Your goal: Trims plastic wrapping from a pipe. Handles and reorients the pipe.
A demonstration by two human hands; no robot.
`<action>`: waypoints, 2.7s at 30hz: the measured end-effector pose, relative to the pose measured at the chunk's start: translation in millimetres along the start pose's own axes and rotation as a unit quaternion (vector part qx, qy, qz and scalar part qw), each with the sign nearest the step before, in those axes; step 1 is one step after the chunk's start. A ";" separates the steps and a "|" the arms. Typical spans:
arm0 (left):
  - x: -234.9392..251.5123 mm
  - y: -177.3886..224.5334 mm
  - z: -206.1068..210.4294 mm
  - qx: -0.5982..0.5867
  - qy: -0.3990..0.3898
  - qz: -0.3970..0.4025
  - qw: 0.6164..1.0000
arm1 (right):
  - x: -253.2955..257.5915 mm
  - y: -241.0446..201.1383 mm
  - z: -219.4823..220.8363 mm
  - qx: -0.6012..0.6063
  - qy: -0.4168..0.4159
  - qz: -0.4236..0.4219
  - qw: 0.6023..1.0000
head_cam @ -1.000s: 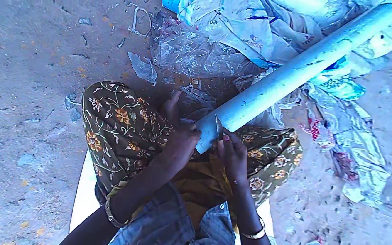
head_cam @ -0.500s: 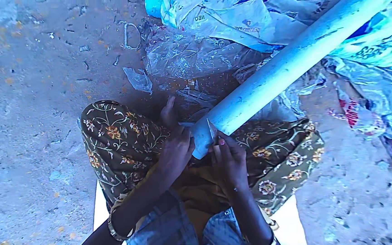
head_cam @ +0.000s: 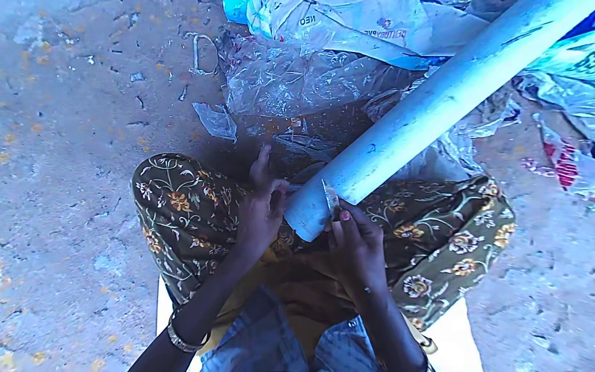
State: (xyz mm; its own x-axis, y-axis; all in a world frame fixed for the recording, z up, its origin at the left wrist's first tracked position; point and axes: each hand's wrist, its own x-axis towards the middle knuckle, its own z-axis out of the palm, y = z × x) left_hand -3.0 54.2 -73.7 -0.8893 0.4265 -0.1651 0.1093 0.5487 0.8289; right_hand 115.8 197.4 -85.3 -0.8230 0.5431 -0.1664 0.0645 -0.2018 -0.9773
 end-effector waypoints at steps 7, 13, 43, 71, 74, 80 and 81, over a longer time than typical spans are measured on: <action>-36.3 -23.5 7.5 -0.128 0.049 0.085 0.987 | 19.2 -39.4 -14.4 -0.438 -0.081 -0.156 0.882; -39.9 -21.7 16.3 -0.071 0.056 0.143 0.986 | 36.2 -64.1 11.5 -0.553 -0.173 -0.071 0.812; -29.1 -28.8 18.6 0.007 0.027 0.193 0.981 | 36.0 -22.1 22.1 -0.487 0.028 -0.130 0.863; -32.5 -29.3 24.5 0.019 0.067 0.194 0.978 | 35.1 -21.7 25.5 -0.498 0.051 -0.145 0.854; -33.3 -28.0 24.3 0.026 0.071 0.195 0.978 | 34.7 -21.4 25.1 -0.496 0.053 -0.149 0.853; -34.0 -28.3 24.3 0.022 0.071 0.194 0.978 | 34.4 -21.9 24.7 -0.499 0.052 -0.142 0.853; -34.3 -28.1 23.8 0.021 0.067 0.190 0.979 | 34.3 -21.9 24.8 -0.499 0.053 -0.142 0.853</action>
State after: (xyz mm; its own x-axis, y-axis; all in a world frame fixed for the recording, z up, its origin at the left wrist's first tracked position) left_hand 35.0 41.2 -104.1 -0.8307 0.5090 0.2254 0.4594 0.3981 0.7940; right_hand 72.2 200.2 -66.3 -0.8336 0.5351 0.1369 0.3617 0.7162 -0.5969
